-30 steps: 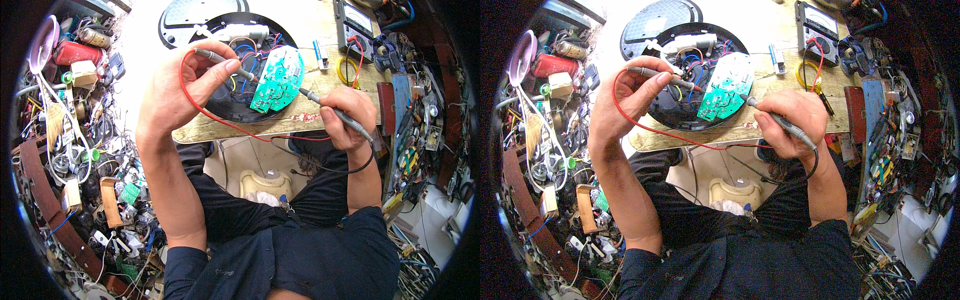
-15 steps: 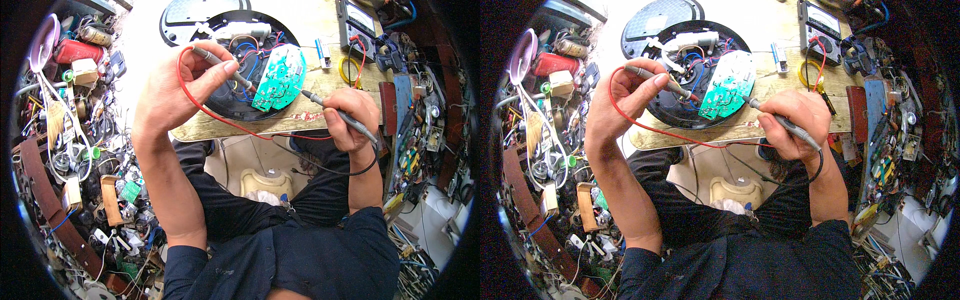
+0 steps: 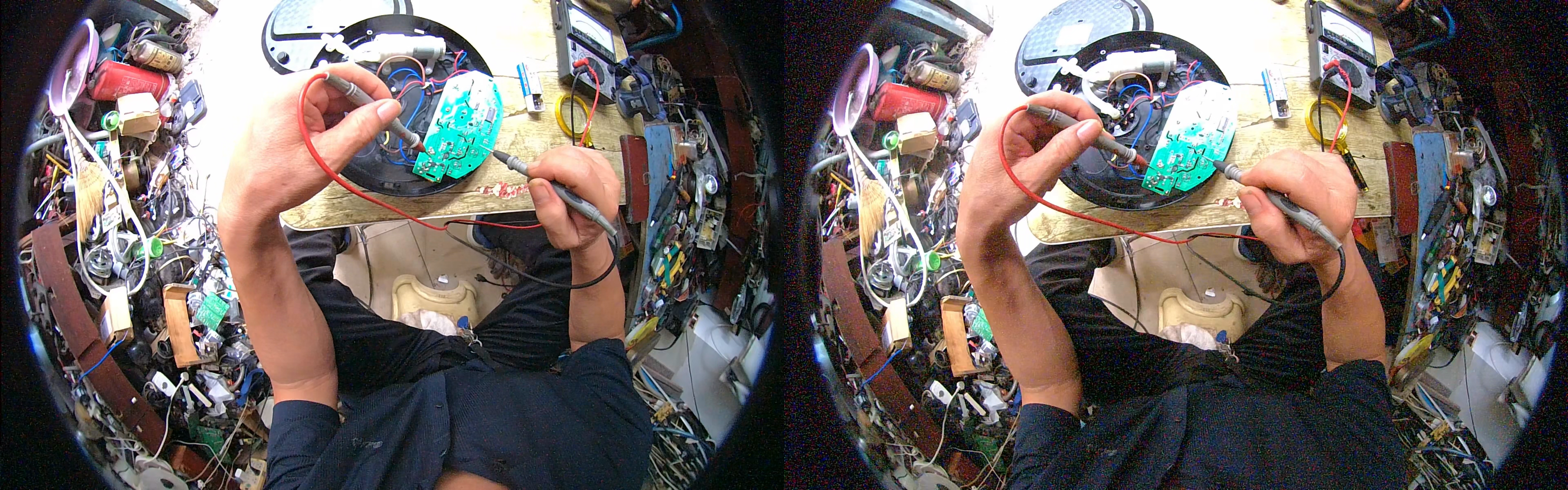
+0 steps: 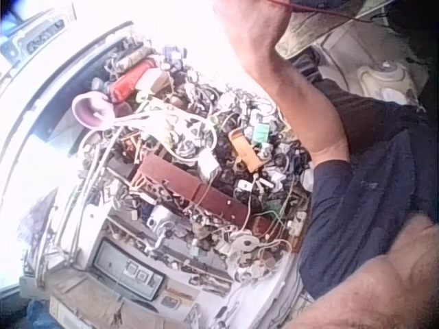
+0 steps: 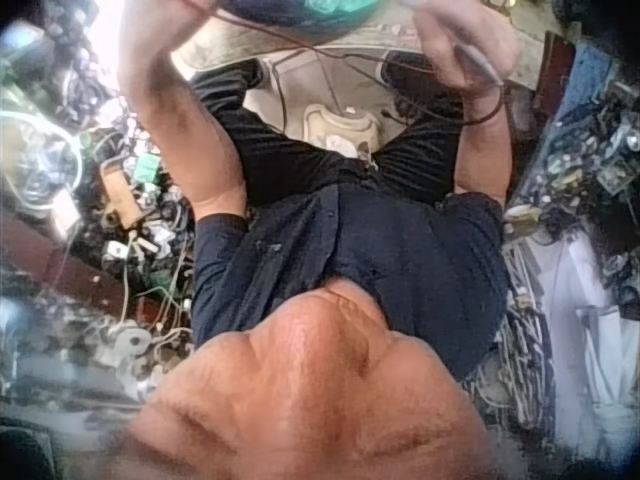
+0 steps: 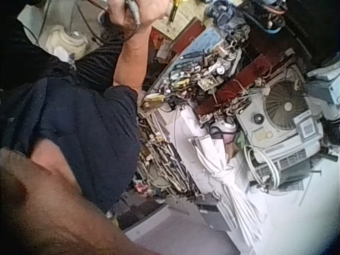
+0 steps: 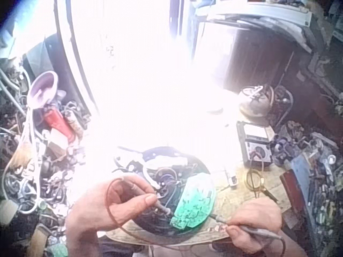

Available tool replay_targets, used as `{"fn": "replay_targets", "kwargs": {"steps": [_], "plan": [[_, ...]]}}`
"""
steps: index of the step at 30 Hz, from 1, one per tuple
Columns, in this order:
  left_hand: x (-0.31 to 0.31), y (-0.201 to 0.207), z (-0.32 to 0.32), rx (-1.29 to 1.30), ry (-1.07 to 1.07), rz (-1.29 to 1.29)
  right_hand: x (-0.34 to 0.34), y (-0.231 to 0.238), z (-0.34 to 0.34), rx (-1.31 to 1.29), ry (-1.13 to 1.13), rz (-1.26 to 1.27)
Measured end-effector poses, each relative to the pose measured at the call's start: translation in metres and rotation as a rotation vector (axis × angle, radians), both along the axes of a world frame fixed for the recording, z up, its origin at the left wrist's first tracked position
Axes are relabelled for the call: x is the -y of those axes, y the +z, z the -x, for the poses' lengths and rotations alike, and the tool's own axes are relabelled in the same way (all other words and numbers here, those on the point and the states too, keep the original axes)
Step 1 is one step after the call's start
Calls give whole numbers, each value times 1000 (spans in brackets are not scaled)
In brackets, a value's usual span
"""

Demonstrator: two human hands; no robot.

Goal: The person uses a multimeter to test various points on a green circuit board. They repeatedly touch the probes to different components and check the multimeter display for readings.

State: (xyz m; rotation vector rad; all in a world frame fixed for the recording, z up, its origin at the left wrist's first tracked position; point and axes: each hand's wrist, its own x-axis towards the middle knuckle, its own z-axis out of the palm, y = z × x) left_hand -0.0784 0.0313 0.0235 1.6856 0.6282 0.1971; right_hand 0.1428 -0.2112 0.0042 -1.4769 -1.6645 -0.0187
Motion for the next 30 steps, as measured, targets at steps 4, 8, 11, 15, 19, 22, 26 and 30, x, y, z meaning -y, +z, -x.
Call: {"fn": "replay_targets", "kwargs": {"steps": [4,8,11,15,19,22,26,30], "plan": [[2,-2,-1,25,6,-10,1,1,1,-11,1,13],[2,-2,-2,35,10,7,0,-1,0,-7,9,2],[2,3,-4,-3,0,8,1,-1,-1,-10,16,5],[1,-4,-5,40,-25,0,-1,0,3,-10,30,7],[1,-7,-7,46,-46,-8,-2,-2,4,-2,39,6],[1,-4,-8,6,-69,-49,-1,1,5,1,42,28],[1,-6,-9,3,-81,-63,5,-4,9,-18,18,98],[1,-6,-10,-15,-83,-56,2,-4,9,-2,50,100]]}}
